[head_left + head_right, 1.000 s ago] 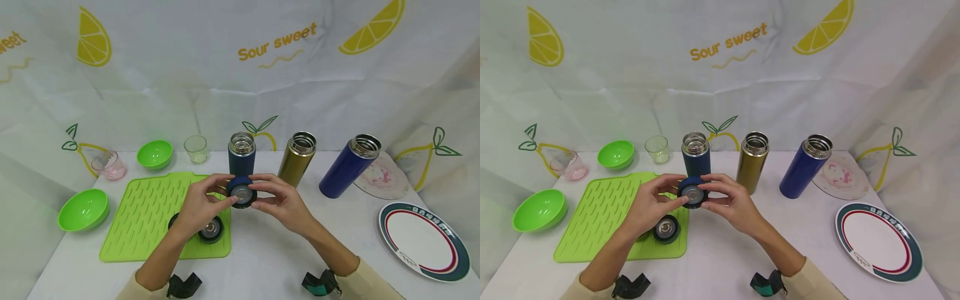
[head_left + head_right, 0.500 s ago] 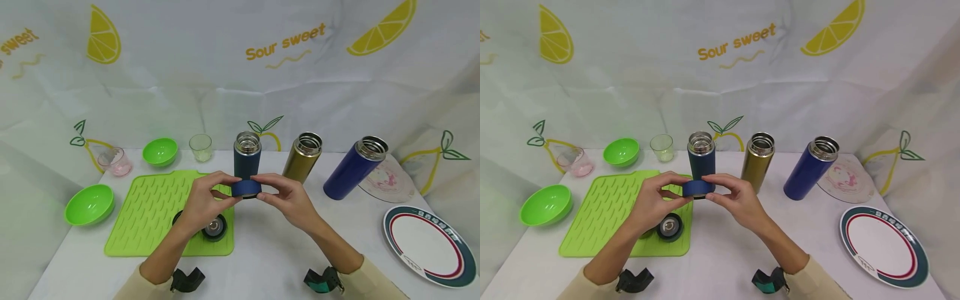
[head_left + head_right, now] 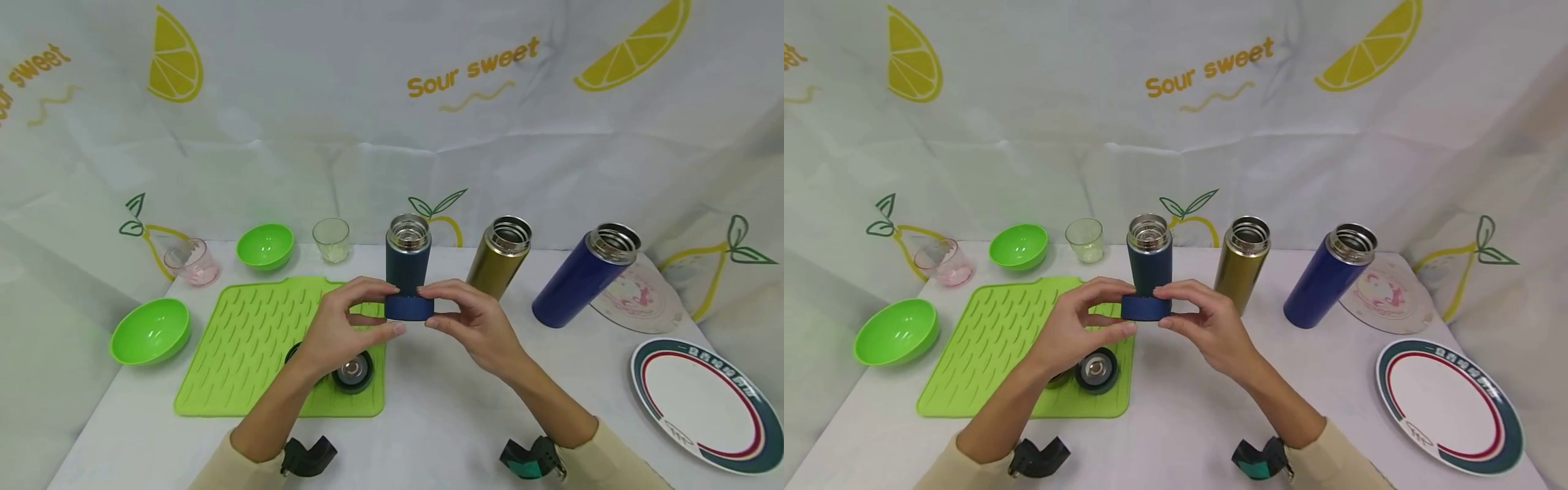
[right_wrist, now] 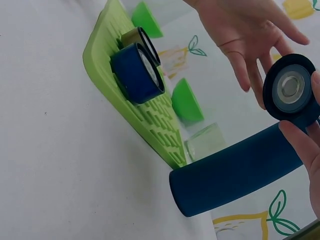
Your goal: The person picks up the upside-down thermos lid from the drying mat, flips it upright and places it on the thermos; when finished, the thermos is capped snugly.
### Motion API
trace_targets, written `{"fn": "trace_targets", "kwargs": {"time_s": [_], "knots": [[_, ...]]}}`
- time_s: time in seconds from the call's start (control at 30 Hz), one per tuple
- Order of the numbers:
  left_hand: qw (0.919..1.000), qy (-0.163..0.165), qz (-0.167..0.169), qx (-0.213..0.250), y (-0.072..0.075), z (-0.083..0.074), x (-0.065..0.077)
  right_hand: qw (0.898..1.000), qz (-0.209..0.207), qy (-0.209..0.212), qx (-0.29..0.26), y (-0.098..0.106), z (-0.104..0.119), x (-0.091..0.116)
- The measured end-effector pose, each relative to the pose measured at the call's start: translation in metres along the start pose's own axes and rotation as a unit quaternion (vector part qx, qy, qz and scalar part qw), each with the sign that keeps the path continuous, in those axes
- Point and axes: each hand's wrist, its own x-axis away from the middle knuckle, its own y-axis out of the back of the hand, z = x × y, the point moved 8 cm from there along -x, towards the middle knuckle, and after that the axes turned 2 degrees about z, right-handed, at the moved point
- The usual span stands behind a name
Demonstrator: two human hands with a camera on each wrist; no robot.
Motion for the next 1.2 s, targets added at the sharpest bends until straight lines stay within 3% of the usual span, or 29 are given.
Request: {"fn": "trace_targets", "kwargs": {"time_s": [0.13, 0.3, 0.5, 0.7, 1.0, 1.2], "knots": [[0.9992, 0.038, -0.003, -0.007, 0.000, 0.003, -0.001, 0.999, 0.011, 0.035, -0.018, -0.001, 0.005, 0.000], [0.9985, 0.054, -0.008, 0.010, 0.003, 0.007, 0.000, 0.999, 0.027, 0.028, -0.008, -0.006, 0.005, -0.001], [0.9991, 0.027, -0.006, 0.031, 0.005, 0.005, 0.003, 0.999, 0.028, 0.007, 0.045, -0.006, 0.001, -0.001], [0.9996, -0.001, 0.003, 0.028, 0.002, 0.001, 0.003, 0.999, 0.035, -0.021, 0.019, -0.005, -0.004, -0.001], [0.9990, -0.041, 0.016, -0.008, -0.001, -0.006, 0.003, 0.998, 0.029, 0.022, 0.046, -0.005, -0.006, 0.000], [0.9980, -0.047, 0.009, -0.040, 0.001, -0.005, 0.004, 0.998, 0.036, 0.021, 0.047, -0.009, -0.008, -0.001]]}}
